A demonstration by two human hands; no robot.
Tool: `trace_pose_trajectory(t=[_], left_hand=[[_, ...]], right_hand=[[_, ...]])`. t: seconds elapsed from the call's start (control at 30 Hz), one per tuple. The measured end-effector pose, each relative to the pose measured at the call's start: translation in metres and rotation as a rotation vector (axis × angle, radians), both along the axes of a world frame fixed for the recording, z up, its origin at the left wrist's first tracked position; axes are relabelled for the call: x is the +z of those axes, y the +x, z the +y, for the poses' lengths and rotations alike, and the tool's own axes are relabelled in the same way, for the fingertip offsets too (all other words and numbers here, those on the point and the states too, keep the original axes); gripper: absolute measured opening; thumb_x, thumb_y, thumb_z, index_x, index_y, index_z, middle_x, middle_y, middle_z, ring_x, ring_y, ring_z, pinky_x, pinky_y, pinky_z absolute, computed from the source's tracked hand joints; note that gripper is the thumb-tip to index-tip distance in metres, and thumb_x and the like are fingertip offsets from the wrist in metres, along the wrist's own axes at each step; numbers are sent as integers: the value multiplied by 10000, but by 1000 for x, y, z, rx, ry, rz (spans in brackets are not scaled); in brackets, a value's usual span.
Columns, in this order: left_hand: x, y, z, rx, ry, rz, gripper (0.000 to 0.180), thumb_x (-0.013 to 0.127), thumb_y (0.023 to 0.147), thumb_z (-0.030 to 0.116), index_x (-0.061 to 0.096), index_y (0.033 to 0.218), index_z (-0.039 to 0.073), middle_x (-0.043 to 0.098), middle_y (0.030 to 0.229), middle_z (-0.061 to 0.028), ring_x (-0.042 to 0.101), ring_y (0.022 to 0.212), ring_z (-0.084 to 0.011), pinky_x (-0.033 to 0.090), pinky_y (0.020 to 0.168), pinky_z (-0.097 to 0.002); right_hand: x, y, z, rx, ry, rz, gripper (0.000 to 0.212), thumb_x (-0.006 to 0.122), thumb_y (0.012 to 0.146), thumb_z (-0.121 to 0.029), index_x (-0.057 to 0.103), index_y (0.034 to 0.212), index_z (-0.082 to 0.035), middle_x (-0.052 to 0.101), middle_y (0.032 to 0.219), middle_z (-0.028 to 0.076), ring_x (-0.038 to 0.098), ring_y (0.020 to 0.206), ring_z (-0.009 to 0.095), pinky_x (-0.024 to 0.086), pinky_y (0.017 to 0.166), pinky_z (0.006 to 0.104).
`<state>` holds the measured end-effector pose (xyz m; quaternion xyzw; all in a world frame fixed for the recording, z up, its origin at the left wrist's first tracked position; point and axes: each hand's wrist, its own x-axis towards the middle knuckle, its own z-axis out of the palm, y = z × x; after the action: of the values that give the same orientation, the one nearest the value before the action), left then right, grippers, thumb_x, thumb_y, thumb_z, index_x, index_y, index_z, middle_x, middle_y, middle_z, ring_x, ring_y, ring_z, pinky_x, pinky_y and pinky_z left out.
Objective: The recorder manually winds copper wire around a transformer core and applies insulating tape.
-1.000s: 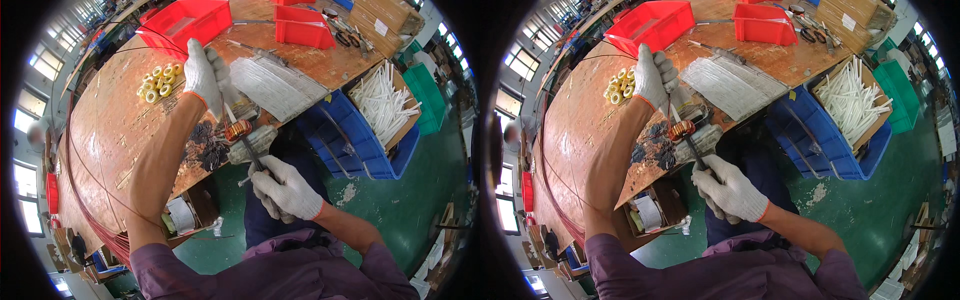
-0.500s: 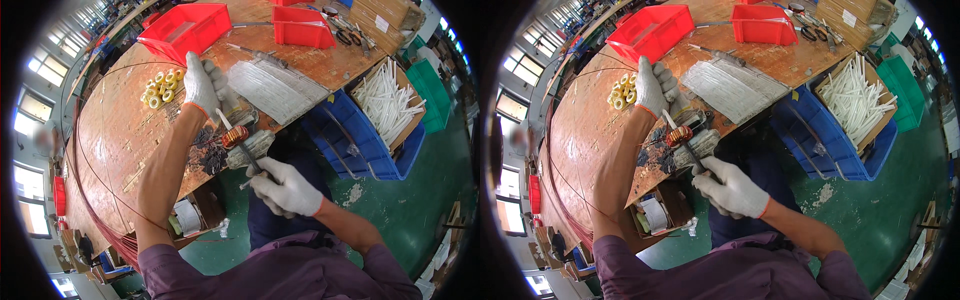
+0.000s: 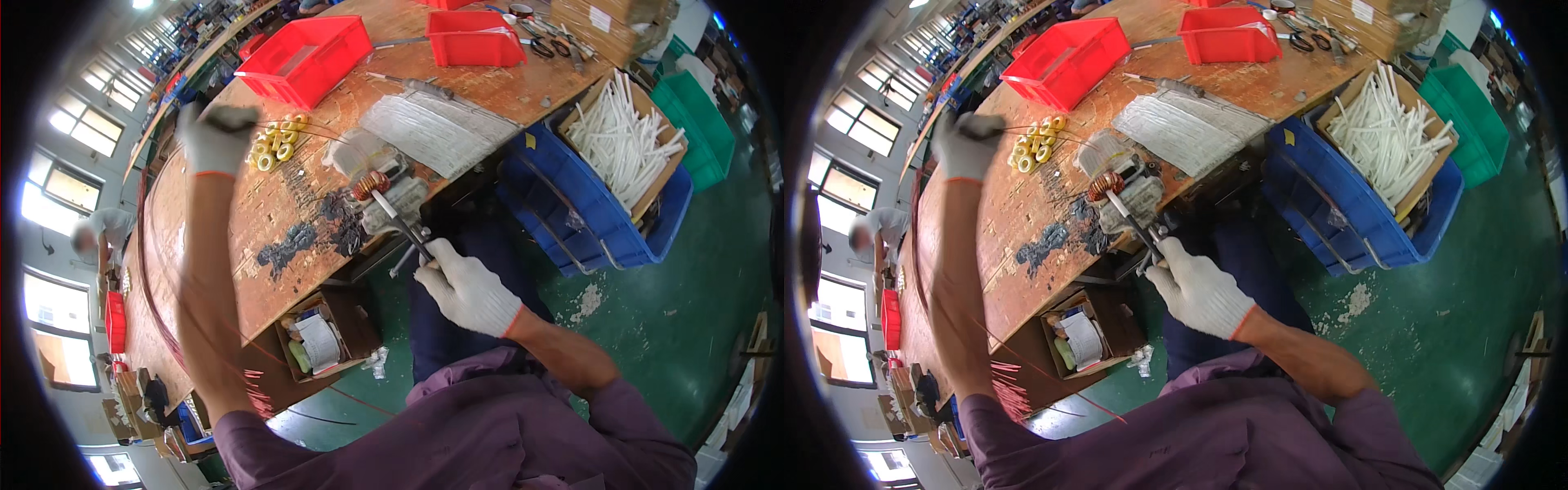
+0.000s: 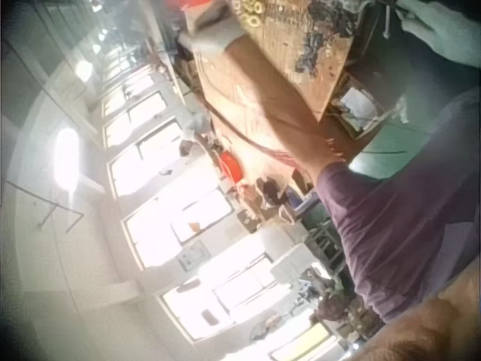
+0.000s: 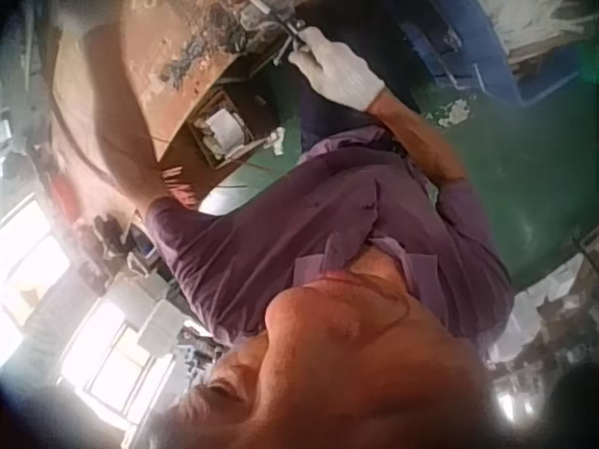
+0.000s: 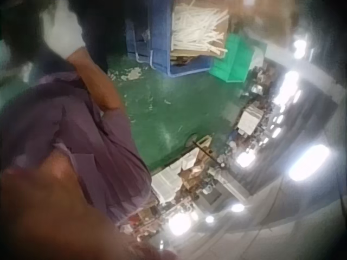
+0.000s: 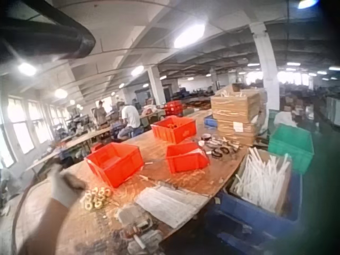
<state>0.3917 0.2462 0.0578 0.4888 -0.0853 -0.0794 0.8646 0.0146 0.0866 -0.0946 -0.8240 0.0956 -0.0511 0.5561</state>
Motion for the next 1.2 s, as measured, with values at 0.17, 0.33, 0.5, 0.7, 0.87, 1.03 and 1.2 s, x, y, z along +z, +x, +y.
trace_pose_trajectory(t=[0.17, 0.33, 0.5, 0.7, 0.87, 1.03, 1.2], left_hand=[[111, -14, 116, 175, -168, 85, 872, 325, 1066, 684, 482, 1226, -160, 557, 1300, -325, 500, 1304, -439, 356, 1192, -691], [51, -130, 93, 335, 656, -373, 648, 573, 1014, 461, 571, 1401, -60, 659, 1285, -225, 615, 1239, -335, 471, 1126, -496], [-93, -264, -12, 214, 1027, -1591, 651, 842, 822, 206, 604, 1408, 55, 704, 1264, -197, 701, 1143, -379, 565, 989, -462], [-36, -225, -61, 100, 126, -314, 694, 414, 1108, 592, 674, 1133, -51, 344, 647, 38, 340, 542, -105, 372, 540, -304], [-14, -140, -74, 48, 248, -80, 724, 281, 1105, 588, 669, 1028, -19, 235, 606, 48, 221, 479, -119, 187, 457, -323], [-41, -85, -96, -65, 318, 14, 766, 275, 1122, 645, 656, 1025, -12, 251, 615, 51, 225, 476, -113, 188, 444, -318], [-78, -50, -107, -229, 312, 127, 762, 260, 1126, 652, 631, 1043, -9, 248, 621, 52, 221, 480, -110, 189, 443, -306]], right_hand=[[21, -73, 2, 26, 216, 34, 205, 616, 1073, -195, 534, 1155, -26, 720, 884, 227, 735, 813, 412, 535, 700, 470], [40, -226, -7, 365, 530, 289, 155, 631, 1074, -168, 566, 1152, -52, 571, 725, 23, 519, 648, 57, 443, 606, 289], [45, -303, -8, 642, 363, 368, 209, 658, 1074, -229, 575, 1183, -71, 640, 745, 63, 626, 648, 145, 482, 613, 329], [67, -280, -5, 1088, 200, 188, 292, 707, 1043, -280, 644, 1271, -109, 772, 918, 101, 770, 826, 284, 572, 685, 359], [44, -191, -1, 462, 349, 9, 171, 649, 1071, -221, 597, 1149, -77, 668, 787, 28, 666, 701, 138, 512, 614, 331], [26, -69, 12, 157, 807, 338, 135, 616, 1094, -228, 581, 1119, -99, 463, 717, -51, 447, 520, 47, 345, 428, 254], [29, 25, 13, 5, 972, 250, 167, 573, 1114, -271, 564, 1116, -104, 492, 708, -15, 418, 439, 59, 310, 375, 269]])
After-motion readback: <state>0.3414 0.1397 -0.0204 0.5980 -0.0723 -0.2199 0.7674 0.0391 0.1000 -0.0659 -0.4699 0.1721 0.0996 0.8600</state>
